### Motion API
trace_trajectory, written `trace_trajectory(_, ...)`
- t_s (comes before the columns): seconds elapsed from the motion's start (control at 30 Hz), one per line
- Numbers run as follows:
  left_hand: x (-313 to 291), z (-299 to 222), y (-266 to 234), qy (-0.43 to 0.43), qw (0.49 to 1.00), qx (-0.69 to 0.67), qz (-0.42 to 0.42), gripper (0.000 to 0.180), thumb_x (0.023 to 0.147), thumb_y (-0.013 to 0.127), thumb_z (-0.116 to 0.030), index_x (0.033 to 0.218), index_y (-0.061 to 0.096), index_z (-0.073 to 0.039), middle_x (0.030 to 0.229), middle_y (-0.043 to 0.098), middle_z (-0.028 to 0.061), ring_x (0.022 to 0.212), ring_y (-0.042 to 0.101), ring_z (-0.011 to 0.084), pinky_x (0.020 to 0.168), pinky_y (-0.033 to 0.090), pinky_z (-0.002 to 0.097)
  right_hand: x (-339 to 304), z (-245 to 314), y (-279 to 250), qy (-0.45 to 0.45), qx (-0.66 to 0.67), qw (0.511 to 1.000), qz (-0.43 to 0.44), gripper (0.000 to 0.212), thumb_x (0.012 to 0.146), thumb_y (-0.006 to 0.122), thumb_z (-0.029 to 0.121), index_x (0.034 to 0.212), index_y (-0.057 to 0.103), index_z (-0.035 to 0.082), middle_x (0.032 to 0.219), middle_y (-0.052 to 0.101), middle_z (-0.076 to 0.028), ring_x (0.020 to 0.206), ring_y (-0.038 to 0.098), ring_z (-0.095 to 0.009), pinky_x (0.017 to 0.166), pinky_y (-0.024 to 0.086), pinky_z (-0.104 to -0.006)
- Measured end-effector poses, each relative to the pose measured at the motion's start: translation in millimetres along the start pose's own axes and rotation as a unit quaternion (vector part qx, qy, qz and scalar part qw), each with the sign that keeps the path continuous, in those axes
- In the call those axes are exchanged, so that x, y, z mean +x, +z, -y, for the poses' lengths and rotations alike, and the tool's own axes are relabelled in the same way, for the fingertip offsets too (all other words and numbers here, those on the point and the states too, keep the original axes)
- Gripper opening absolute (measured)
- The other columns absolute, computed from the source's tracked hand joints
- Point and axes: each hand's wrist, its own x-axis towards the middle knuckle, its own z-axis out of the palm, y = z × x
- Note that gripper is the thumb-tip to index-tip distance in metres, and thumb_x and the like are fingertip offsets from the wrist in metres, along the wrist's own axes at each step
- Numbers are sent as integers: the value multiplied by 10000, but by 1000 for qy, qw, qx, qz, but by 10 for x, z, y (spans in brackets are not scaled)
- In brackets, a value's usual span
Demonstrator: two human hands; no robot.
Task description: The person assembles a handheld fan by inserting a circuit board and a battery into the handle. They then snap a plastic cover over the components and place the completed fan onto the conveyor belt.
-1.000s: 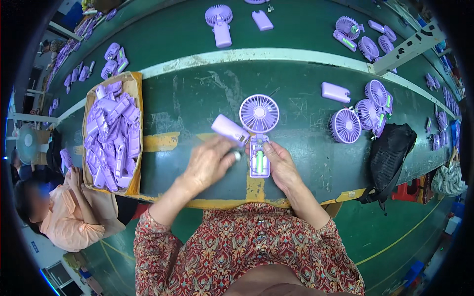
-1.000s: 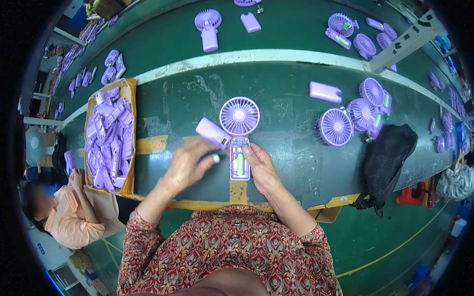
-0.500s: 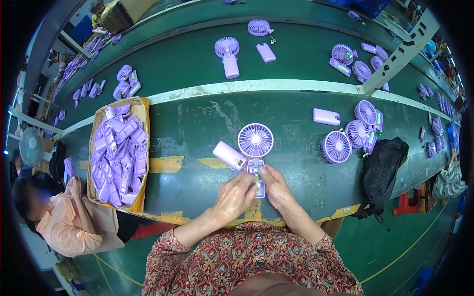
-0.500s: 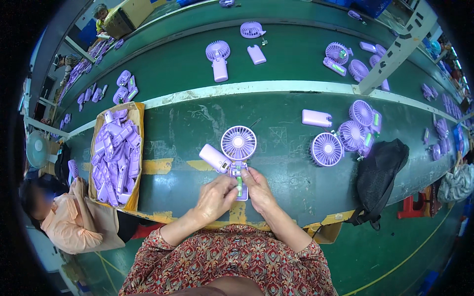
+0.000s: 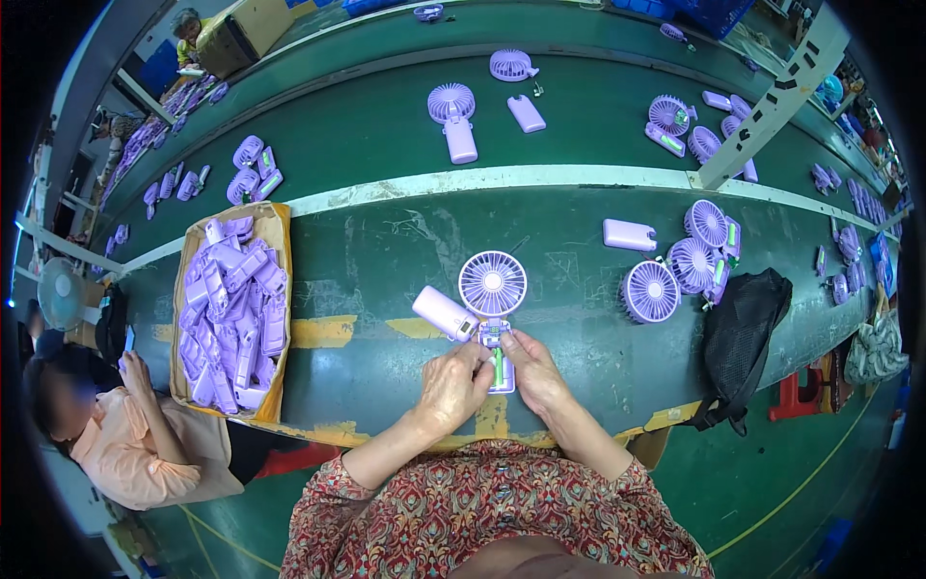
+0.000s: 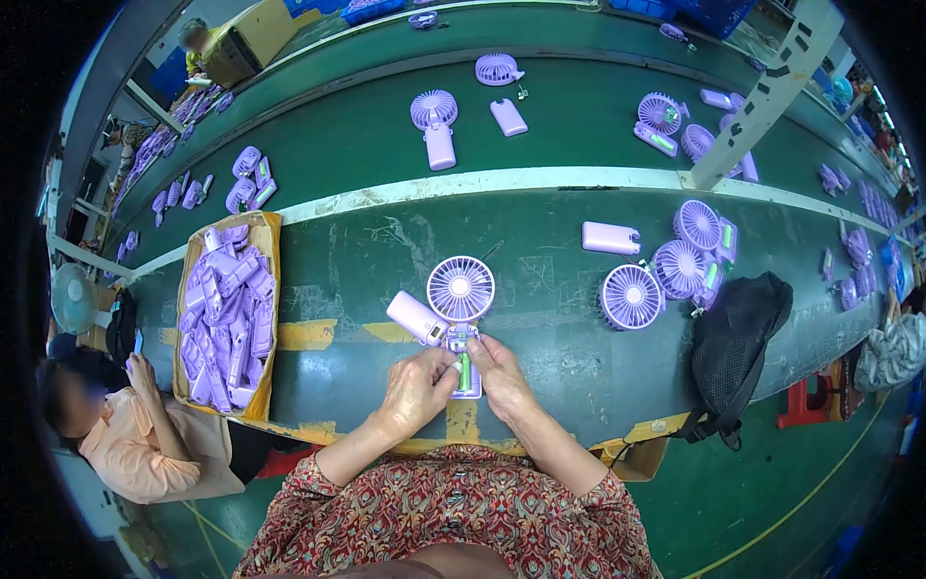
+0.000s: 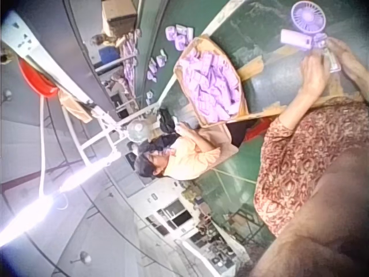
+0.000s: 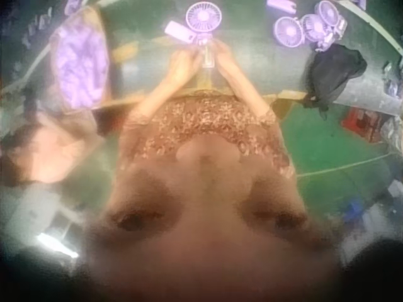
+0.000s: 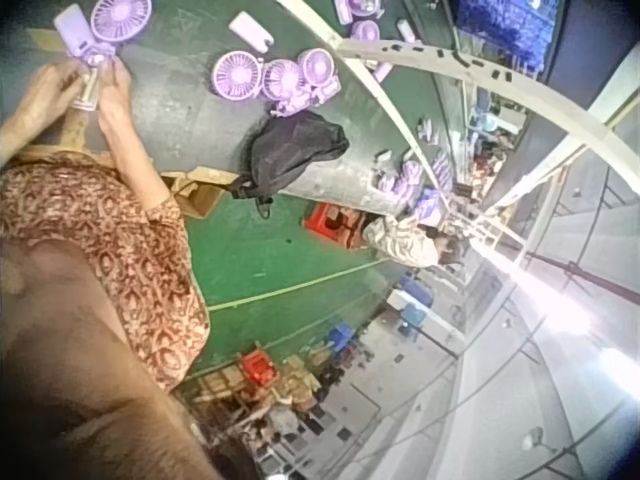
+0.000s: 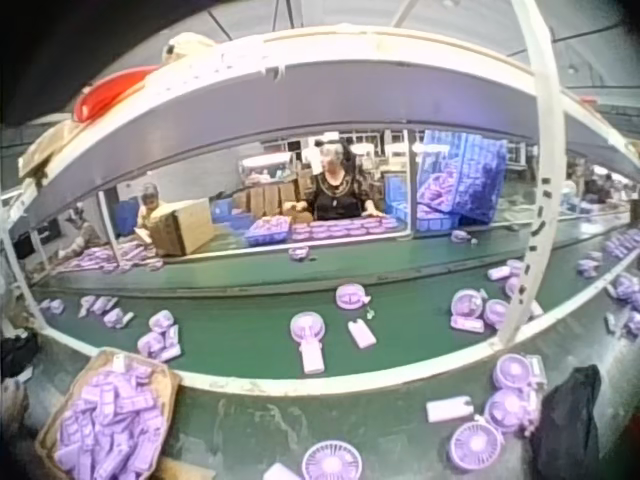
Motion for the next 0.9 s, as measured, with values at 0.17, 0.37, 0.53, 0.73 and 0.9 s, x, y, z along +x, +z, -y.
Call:
trace_trajectory(0.17, 39, -162, -38, -86, 976, -148, 132, 144, 823, 599, -106, 884, 625, 22, 707, 640, 77, 636, 569, 87, 589, 481, 277, 13, 76, 35, 9, 9, 1000, 12, 252, 967, 440, 191, 1108, 535, 6, 956, 602, -33, 833, 550, -89, 763, 463, -240)
trace_trajectory(0.37, 450, 190, -637, 171, 975, 138, -21, 452, 697, 545, 85, 1138, 537, -12, 1146, 551, 174, 1049, 540, 352, 876, 455, 392, 45, 133, 31, 12, 21, 999, 40, 305, 977, 413, 224, 1135, 523, -12, 1008, 624, -98, 892, 603, -127, 806, 484, -255)
trace_trajectory(0.53, 536, 548, -626, 122, 973, 176, 80, 476, 725, 600, 30, 1191, 508, 7, 1215, 500, 165, 1168, 456, 332, 986, 377, 402, 57, 82, -2, 7, 25, 998, 61, 336, 978, 404, 212, 1191, 494, -31, 1066, 614, -131, 933, 609, -165, 822, 496, -281)
trace_trajectory(0.73, 360, 430, -737, 43, 957, 248, 147, 435, 673, 700, -114, 1049, 539, 32, 1072, 537, 156, 1021, 510, 313, 879, 419, 392, 7, 112, 20, 7, 28, 998, 53, 338, 975, 415, 211, 1197, 484, -34, 1068, 612, -137, 960, 602, -171, 828, 495, -283)
trace_trajectory(0.9, 85, 354, -619, -74, 989, 102, 72, 446, 723, 662, -253, 1036, 519, 31, 797, 644, 209, 709, 632, 382, 706, 498, 455, 13, 55, 0, 12, 38, 999, 30, 341, 966, 445, 213, 1219, 467, -16, 1081, 596, -104, 969, 580, -149, 852, 475, -277)
